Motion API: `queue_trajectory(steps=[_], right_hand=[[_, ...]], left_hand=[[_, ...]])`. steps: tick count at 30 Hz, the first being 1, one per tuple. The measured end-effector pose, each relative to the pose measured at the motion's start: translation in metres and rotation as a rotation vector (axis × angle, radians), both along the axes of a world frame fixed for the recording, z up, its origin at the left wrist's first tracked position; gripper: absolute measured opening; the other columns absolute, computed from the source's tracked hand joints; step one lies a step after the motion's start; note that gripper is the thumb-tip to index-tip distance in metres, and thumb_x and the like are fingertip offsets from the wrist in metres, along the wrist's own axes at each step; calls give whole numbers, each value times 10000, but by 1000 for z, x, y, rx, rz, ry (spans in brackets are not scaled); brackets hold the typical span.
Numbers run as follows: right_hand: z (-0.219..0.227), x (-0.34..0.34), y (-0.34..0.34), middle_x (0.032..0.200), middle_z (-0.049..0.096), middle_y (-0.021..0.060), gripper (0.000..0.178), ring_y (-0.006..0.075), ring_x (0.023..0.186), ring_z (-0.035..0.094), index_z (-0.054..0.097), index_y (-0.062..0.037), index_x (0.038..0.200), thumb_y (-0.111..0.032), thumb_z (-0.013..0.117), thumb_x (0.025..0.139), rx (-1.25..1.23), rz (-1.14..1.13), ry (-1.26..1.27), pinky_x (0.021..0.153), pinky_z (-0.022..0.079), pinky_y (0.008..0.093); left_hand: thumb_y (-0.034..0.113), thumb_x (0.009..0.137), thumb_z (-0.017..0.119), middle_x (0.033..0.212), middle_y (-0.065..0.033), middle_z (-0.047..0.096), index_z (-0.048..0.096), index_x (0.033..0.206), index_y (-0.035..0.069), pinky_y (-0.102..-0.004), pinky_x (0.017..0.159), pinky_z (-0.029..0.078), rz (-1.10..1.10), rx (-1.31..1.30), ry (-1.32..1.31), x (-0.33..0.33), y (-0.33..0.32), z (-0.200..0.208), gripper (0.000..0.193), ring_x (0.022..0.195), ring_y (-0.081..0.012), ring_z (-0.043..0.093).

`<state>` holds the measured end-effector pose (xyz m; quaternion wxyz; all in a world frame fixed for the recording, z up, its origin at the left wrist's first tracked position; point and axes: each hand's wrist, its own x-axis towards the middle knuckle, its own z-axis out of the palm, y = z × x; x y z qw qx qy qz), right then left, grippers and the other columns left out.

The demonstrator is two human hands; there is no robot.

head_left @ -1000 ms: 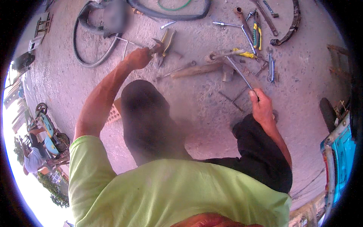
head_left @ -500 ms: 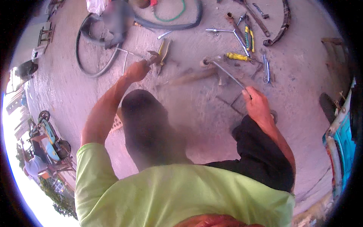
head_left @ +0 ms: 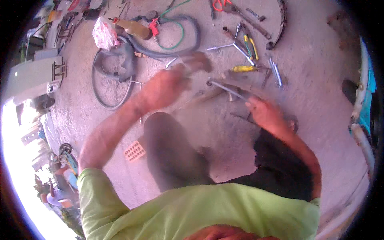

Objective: The person uses a hammer and other metal tools to strike and straighten a curved metal component on the ground, then handles and inspects a second curved metal piece.

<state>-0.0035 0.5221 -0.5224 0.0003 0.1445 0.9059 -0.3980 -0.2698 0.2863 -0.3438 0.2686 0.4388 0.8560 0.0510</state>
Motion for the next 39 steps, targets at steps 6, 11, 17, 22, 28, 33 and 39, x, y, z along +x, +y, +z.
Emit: queue_trajectory(steps=[6,11,17,22,28,33,39], right_hand=[[9,-9,10,898,637,249,262,495,889,596,571,-31,958,-291,557,992,-95,-99,-96,710,468,550],[12,-1,8,893,633,256,276,502,878,594,563,-31,963,-303,543,1002,-139,-142,-42,711,462,553],[8,-6,6,906,639,271,289,504,872,599,579,-35,1000,-320,532,1010,-134,-87,-112,712,462,558],[-9,-3,6,882,605,276,270,504,871,573,584,-27,1007,-293,538,1012,-164,-55,-147,703,450,528],[-15,7,2,853,619,271,275,510,828,588,580,-37,996,-308,533,1011,-141,-53,-84,676,456,553],[-17,4,0,888,638,270,273,513,843,601,579,-47,1006,-315,529,1010,-163,0,-125,681,469,572],[-19,5,-4,881,644,255,275,505,841,608,586,-55,1035,-323,529,1010,-189,-41,-211,690,478,558]], left_hand=[[336,981,618,740,-98,562,546,1089,13,-357,653,463,366,110,-81,-11,-1,39,349,699,-195,549],[340,984,624,722,-47,585,572,1030,20,-340,636,470,389,26,-80,-7,-1,33,328,668,-138,554],[324,980,625,725,-70,608,566,992,8,-354,649,480,333,19,-91,-4,-8,20,321,685,-155,581],[367,948,632,951,-254,652,541,1072,5,-482,800,474,349,143,-55,5,18,49,394,926,-444,629],[289,924,690,1011,-213,694,571,1178,-20,-384,792,530,359,547,-43,38,54,91,417,943,-318,693],[264,989,556,791,-282,608,547,1155,12,-497,731,503,-175,-80,41,7,41,-5,301,839,-452,644],[294,955,619,791,-255,629,546,1020,-13,-474,729,487,229,194,-46,11,48,42,322,774,-430,622]])
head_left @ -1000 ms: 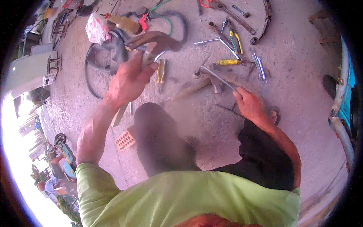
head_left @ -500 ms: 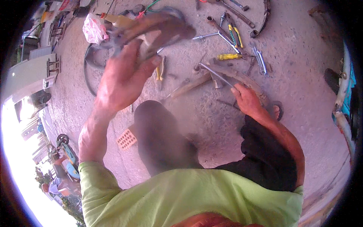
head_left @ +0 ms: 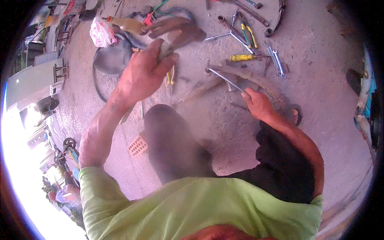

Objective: The person uses a hammer and other metal tools to strike and straighten a curved metal component on the ground, then handles and inspects a second curved metal piece.

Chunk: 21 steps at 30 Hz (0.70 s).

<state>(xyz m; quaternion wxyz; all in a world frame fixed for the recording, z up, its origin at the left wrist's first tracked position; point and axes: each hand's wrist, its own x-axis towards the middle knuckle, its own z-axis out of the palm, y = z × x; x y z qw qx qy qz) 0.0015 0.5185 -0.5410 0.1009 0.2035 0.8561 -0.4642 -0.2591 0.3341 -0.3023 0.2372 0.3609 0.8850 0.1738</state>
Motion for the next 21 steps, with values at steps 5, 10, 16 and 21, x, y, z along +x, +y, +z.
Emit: queue_trajectory(steps=[5,10,16,21], right_hand=[[-2,15,3,859,640,267,303,506,854,607,594,-45,1072,-334,524,1014,-77,-78,67,692,477,541],[15,13,6,845,638,268,306,492,834,617,585,-34,1023,-334,530,1012,-26,-75,119,673,464,549],[49,-9,19,860,629,275,254,496,852,603,584,-24,986,-275,551,1000,170,29,33,688,468,556],[47,-12,23,858,625,275,228,504,839,596,582,-25,970,-251,566,992,189,28,78,680,466,557]], left_hand=[[305,947,626,772,-234,631,555,1017,-19,-457,718,482,68,-13,-63,4,2,8,339,764,-420,623],[341,989,621,705,-61,601,576,1027,-8,-335,647,480,55,-65,-65,7,-12,3,355,681,-135,581],[312,992,622,761,-67,621,591,1076,-17,-319,665,487,-48,-111,28,10,-8,10,341,709,-123,580],[315,969,627,804,-151,633,586,1137,1,-396,706,495,16,148,85,14,5,13,358,734,-295,607]])
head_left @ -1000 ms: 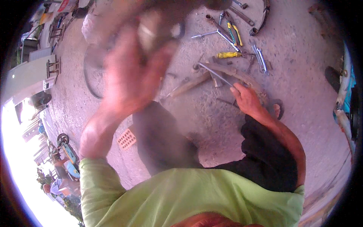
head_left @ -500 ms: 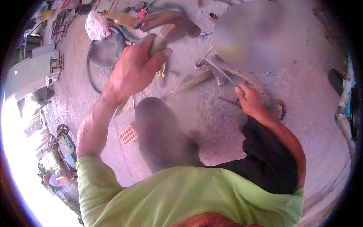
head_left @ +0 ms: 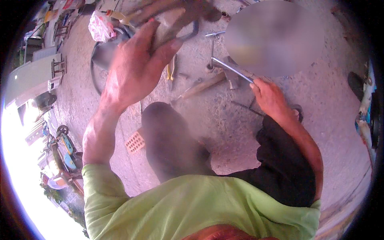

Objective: The person uses a hammer and other metal tools to strike and straighten a curved metal component on the ground, then handles and inspects a second curved metal piece.

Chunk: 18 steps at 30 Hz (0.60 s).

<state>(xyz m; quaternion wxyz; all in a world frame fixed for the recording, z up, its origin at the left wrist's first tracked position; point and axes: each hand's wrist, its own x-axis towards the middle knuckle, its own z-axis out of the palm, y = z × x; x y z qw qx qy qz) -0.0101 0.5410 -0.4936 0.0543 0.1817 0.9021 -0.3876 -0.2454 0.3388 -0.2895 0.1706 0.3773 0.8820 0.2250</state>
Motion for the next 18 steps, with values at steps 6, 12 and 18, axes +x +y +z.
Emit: queue_trajectory(steps=[6,12,18], right_hand=[[2,6,-10,849,640,266,220,499,825,609,590,-46,979,-265,576,981,69,112,-65,671,477,565],[-15,21,-21,810,654,253,221,493,782,628,599,-69,968,-288,574,975,-11,-33,16,656,487,580],[-21,27,-21,827,650,261,238,506,789,617,591,-56,962,-292,566,983,10,-7,32,667,472,590]], left_hand=[[284,987,584,845,-156,625,582,1123,20,-395,755,507,-393,-597,-70,-41,-28,-100,297,761,-223,618],[340,996,589,825,-101,630,588,1127,13,-358,725,498,166,-364,-260,-18,-48,-57,352,752,-177,594],[286,991,622,863,-52,649,591,1145,-31,-265,706,498,141,216,-178,30,-25,24,354,800,-110,601]])
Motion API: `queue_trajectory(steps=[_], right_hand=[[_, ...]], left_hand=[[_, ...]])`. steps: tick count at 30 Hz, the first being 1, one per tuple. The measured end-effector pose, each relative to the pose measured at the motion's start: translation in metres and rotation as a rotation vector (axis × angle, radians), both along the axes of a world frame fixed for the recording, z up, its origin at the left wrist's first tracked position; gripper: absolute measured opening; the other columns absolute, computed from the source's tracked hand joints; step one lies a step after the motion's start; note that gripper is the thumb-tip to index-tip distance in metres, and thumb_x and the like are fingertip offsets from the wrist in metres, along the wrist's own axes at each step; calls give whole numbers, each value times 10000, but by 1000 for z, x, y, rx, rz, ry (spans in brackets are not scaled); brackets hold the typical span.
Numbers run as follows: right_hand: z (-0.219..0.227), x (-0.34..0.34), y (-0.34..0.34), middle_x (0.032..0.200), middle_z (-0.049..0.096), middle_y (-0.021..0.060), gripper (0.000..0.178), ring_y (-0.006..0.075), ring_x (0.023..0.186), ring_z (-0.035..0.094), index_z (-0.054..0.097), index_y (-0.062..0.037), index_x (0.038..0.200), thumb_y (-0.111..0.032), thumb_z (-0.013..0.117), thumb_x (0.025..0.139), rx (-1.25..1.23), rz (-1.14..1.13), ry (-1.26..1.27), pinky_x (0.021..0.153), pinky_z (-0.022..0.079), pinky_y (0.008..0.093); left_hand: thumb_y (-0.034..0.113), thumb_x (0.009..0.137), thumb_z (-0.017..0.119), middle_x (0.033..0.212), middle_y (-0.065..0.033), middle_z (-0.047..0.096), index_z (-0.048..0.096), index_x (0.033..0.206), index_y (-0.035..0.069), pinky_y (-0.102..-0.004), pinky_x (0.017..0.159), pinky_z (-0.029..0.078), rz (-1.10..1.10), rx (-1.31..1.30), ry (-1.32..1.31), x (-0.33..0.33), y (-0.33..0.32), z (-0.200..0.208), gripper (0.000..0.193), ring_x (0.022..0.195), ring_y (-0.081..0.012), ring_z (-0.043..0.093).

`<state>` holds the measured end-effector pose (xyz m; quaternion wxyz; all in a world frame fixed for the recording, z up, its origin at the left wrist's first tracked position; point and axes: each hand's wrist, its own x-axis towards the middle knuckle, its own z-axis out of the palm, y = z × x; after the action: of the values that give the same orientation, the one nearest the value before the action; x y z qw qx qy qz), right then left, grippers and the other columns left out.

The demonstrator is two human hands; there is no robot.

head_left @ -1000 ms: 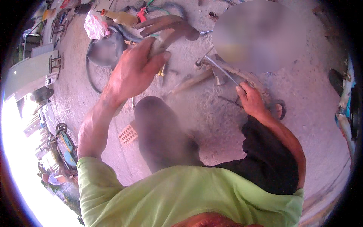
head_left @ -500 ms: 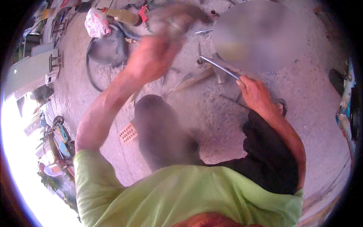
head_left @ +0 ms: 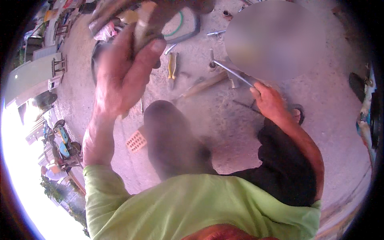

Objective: The person uses a hammer and other metal tools to strike and straighten a curved metal component on the ground, then handles and inspects a second curved metal piece.

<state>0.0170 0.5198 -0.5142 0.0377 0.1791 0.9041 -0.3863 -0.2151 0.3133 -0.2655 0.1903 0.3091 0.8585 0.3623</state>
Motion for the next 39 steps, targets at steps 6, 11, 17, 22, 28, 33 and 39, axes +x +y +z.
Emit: queue_trajectory(steps=[6,11,17,22,28,33,39], right_hand=[[7,-10,-1,818,646,265,224,514,794,613,586,-66,979,-289,559,986,-25,-25,-100,672,465,602],[-9,-5,-5,817,641,276,216,524,813,610,591,-69,998,-282,557,988,-70,-35,-62,689,464,612],[-11,-2,-1,808,634,285,227,527,814,607,593,-54,1004,-279,561,987,-107,-26,-70,685,456,608],[-19,1,-3,803,630,285,253,510,817,615,593,-40,1005,-289,554,992,-105,-8,-54,682,454,598],[-32,4,-3,813,633,273,303,511,817,606,580,-35,990,-332,522,1010,-174,-29,-100,677,458,578],[-35,9,-1,804,621,275,311,516,816,595,572,-32,981,-338,523,1011,-206,-41,-48,664,445,576],[-33,12,-4,824,624,277,317,522,833,592,570,-25,969,-337,526,1012,-203,-39,-75,674,442,574]], left_hand=[[331,980,593,771,-218,607,574,1183,22,-397,718,516,-316,-443,152,-27,-1,-82,370,718,-276,621],[332,983,627,741,-26,586,605,1134,14,-311,622,461,6,-145,-67,-28,5,-32,353,678,-119,544],[331,993,624,731,15,569,619,1097,35,-256,549,409,12,52,-40,-11,25,4,314,641,-61,509],[248,970,558,977,-234,664,598,1082,17,-482,782,497,-503,-649,68,-28,22,-121,260,832,-402,630],[386,992,603,776,-100,625,577,1053,7,-360,662,488,-225,-446,-76,-3,-4,-94,384,726,-156,587],[347,965,626,750,-156,640,582,1133,4,-386,689,497,-130,-419,129,-15,6,-46,385,698,-251,614],[350,986,626,796,-40,604,580,1143,15,-285,629,455,-69,-93,48,-6,21,-16,373,691,-110,550]])
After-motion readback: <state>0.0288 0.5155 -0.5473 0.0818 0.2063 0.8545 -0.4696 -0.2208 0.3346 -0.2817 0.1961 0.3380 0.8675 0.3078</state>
